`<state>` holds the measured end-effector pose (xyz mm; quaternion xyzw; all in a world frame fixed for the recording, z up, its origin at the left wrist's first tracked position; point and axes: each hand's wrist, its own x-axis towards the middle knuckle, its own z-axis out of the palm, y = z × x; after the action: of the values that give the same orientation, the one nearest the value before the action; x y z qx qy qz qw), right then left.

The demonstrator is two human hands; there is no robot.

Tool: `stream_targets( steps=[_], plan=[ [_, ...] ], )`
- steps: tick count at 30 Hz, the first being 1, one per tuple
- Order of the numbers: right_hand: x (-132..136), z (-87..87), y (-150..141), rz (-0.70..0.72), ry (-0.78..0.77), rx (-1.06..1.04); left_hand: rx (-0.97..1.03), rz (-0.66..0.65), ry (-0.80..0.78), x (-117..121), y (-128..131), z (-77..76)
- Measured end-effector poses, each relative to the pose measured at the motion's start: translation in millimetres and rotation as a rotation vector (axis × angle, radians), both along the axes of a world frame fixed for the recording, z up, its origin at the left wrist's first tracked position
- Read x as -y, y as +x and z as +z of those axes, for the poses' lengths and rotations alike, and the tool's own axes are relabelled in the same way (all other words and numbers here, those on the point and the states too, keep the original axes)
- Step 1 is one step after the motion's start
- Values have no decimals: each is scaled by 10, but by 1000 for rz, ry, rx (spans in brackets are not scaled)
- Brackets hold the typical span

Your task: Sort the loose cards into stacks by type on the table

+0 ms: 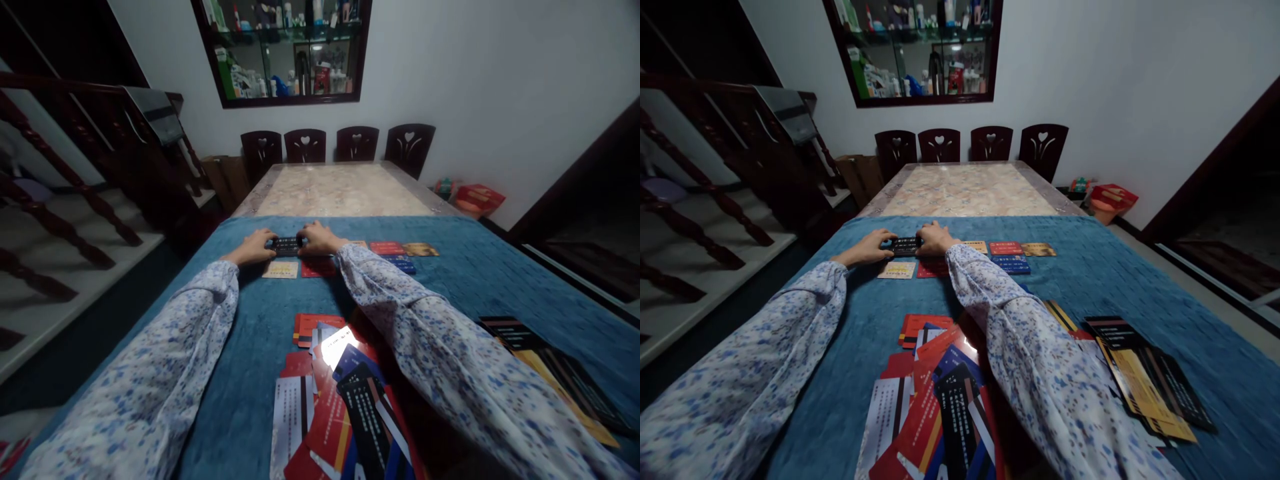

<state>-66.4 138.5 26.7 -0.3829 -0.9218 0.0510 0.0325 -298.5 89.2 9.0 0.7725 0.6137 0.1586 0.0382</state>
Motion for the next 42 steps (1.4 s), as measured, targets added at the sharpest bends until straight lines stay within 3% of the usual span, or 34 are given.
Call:
stream_targets(
  steps=[17,25,42],
  plan=[
    [-66,-28,-45,15,-1,37,-36,38,-196,-76,4,59],
    [-37,-32,-53,38,7,46,-104,-36,-233,-77,53,130],
    [74,40,-13,50,30,75,-103,-16,-128,-89,-7,46]
  ],
)
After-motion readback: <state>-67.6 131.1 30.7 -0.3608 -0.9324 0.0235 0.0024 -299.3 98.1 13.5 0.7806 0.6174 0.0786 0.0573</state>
